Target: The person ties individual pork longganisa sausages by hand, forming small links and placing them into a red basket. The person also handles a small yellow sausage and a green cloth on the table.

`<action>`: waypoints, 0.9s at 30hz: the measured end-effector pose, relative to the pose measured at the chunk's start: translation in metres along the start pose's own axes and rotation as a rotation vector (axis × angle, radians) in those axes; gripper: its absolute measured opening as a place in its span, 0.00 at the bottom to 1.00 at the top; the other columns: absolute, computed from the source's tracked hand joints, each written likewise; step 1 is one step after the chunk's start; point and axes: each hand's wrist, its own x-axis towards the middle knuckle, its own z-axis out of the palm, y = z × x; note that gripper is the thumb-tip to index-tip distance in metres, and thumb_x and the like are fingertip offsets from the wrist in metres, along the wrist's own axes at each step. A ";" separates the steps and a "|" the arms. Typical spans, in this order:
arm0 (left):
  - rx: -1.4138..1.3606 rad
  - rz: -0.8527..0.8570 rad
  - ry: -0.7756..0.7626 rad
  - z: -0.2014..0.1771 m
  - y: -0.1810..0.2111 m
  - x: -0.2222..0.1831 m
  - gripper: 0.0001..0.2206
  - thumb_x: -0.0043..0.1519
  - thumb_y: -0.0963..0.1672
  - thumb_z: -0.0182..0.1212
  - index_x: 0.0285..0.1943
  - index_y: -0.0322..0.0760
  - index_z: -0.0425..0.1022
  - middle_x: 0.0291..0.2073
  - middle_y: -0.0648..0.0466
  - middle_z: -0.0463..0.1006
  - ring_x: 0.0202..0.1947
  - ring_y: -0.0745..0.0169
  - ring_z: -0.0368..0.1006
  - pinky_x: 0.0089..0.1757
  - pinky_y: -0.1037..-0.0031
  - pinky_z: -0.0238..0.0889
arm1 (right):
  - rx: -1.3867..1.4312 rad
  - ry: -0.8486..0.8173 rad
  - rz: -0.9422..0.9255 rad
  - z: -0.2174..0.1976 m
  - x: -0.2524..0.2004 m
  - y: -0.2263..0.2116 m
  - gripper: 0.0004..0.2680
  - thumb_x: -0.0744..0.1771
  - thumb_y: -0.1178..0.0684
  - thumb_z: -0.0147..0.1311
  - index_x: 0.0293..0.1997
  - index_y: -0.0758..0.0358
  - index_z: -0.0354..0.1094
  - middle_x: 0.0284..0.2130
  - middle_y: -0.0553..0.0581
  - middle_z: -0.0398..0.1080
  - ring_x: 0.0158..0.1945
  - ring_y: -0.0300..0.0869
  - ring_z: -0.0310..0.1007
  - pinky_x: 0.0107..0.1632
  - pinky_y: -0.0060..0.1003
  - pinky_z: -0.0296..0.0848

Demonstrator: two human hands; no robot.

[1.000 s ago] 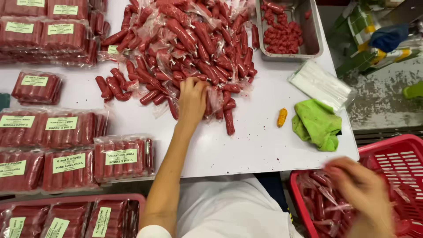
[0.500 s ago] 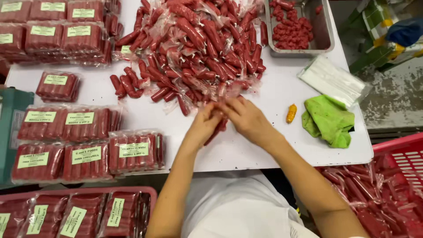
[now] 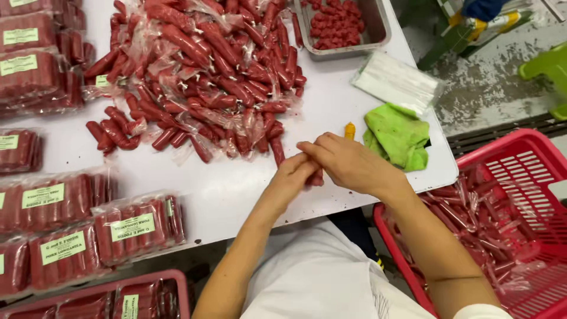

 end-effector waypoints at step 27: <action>-0.357 -0.099 0.602 -0.075 -0.028 -0.042 0.10 0.56 0.32 0.65 0.46 0.25 0.77 0.33 0.40 0.79 0.32 0.51 0.78 0.35 0.77 0.74 | -0.097 0.231 0.156 0.118 0.012 -0.035 0.04 0.69 0.57 0.49 0.36 0.61 0.64 0.32 0.58 0.67 0.30 0.54 0.68 0.34 0.48 0.69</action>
